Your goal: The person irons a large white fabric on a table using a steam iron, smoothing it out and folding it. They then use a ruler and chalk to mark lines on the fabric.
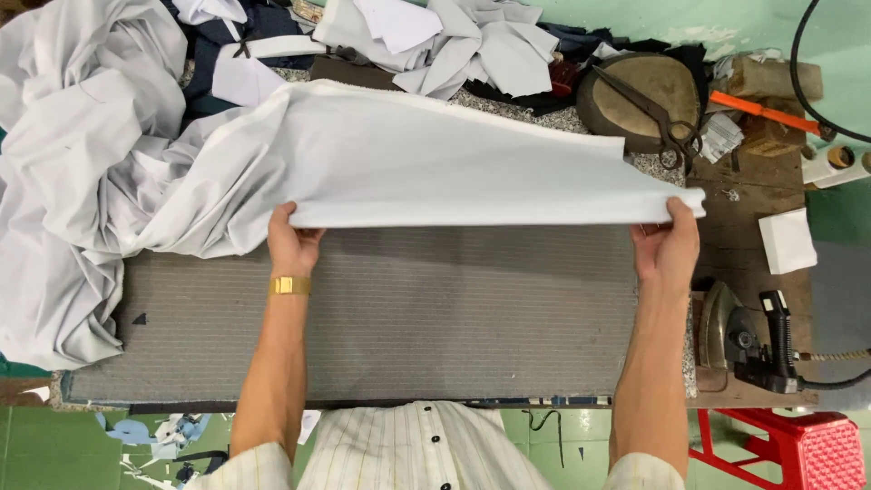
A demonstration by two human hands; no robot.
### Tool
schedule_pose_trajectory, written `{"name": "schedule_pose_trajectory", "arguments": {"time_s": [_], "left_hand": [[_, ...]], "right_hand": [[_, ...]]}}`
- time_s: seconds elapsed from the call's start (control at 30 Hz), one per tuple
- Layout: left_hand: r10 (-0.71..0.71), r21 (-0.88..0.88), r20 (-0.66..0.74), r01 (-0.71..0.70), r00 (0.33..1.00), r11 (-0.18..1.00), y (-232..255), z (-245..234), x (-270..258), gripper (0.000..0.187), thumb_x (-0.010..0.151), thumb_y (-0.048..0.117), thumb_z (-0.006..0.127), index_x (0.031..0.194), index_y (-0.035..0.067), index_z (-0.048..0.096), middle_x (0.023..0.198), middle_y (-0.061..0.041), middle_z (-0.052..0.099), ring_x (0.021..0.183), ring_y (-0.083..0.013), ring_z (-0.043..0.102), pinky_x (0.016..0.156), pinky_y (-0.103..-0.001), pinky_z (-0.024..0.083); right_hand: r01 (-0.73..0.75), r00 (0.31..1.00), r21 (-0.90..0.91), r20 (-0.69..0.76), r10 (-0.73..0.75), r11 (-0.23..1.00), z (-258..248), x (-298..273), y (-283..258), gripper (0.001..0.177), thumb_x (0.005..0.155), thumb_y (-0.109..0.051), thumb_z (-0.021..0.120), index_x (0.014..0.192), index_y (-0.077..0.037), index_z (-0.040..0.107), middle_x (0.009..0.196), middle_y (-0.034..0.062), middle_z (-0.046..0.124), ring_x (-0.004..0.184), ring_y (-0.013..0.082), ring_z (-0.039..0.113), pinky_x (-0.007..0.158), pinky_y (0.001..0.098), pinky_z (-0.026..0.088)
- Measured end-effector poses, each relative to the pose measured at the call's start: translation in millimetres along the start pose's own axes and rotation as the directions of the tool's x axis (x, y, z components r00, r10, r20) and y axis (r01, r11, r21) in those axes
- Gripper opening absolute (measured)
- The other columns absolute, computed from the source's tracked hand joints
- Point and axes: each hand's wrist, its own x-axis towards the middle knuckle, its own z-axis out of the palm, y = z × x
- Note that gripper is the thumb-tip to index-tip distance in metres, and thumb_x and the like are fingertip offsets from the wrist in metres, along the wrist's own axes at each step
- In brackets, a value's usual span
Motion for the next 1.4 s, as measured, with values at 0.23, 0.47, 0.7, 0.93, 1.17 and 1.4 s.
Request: {"name": "schedule_pose_trajectory", "arguments": {"time_s": [0.23,0.47,0.7,0.93,1.17,1.4], "left_hand": [[0.215,-0.076,0.144,-0.206,0.966,0.976,67,41,59,0.038,0.083,0.004,0.070,0.118,-0.001,0.055,0.105,-0.018,0.065,0.098,-0.0367,0.075,0.086,-0.056,0.067],[0.438,0.269,0.133,-0.458,0.889,0.847,115,36,-129,0.012,0.089,0.012,0.068,0.100,0.005,0.069,0.093,0.003,0.069,0.080,-0.0107,0.069,0.051,-0.025,0.048],[0.413,0.441,0.078,-0.403,0.908,0.802,38,-69,-131,0.031,0.099,0.014,0.062,0.126,0.004,0.052,0.098,0.000,0.060,0.083,-0.0099,0.071,0.068,-0.020,0.064],[0.389,0.593,0.005,-0.316,0.921,0.741,-31,-171,-66,0.038,0.099,0.014,0.061,0.131,-0.003,0.052,0.101,-0.007,0.060,0.086,-0.0129,0.064,0.067,-0.033,0.056],[0.431,0.723,0.084,-0.353,0.898,0.594,-26,-163,-98,0.050,0.107,0.018,0.057,0.145,-0.009,0.038,0.126,-0.022,0.054,0.111,-0.0228,0.058,0.088,-0.041,0.060],[0.735,0.761,0.561,-0.586,0.381,-0.277,-8,-155,-109,0.056,0.110,0.004,0.067,0.151,-0.004,0.029,0.132,-0.023,0.033,0.116,-0.0377,0.046,0.097,-0.051,0.045]], "right_hand": [[-0.067,0.992,0.161,0.117,0.049,0.985,56,36,-9,0.052,0.083,-0.017,0.086,0.124,-0.003,0.057,0.114,0.0136,0.063,0.109,0.0314,0.073,0.103,0.0484,0.067],[-0.027,0.995,0.118,0.103,0.015,0.993,43,-48,-50,0.075,0.073,-0.024,0.080,0.144,-0.015,0.056,0.139,0.0086,0.068,0.129,0.0231,0.067,0.098,0.0365,0.066],[-0.121,0.992,-0.024,-0.039,0.120,0.992,-94,-88,31,0.044,0.090,-0.029,0.074,0.130,-0.019,0.059,0.127,0.0027,0.070,0.113,0.0199,0.073,0.098,0.0344,0.068],[-0.293,0.940,-0.178,-0.235,0.249,0.939,-177,-113,106,0.027,0.091,-0.019,0.074,0.115,-0.010,0.066,0.102,0.0119,0.072,0.089,0.0275,0.076,0.080,0.0454,0.068],[-0.308,0.930,-0.201,-0.270,0.249,0.930,-232,-118,147,0.029,0.094,-0.019,0.075,0.119,-0.008,0.065,0.104,0.0157,0.072,0.092,0.0291,0.076,0.084,0.0493,0.066],[0.014,0.922,-0.495,-0.330,-0.202,0.869,-242,-120,135,0.036,0.099,-0.016,0.069,0.127,-0.008,0.047,0.103,0.0077,0.056,0.075,0.0199,0.066,0.064,0.0310,0.066]]}}
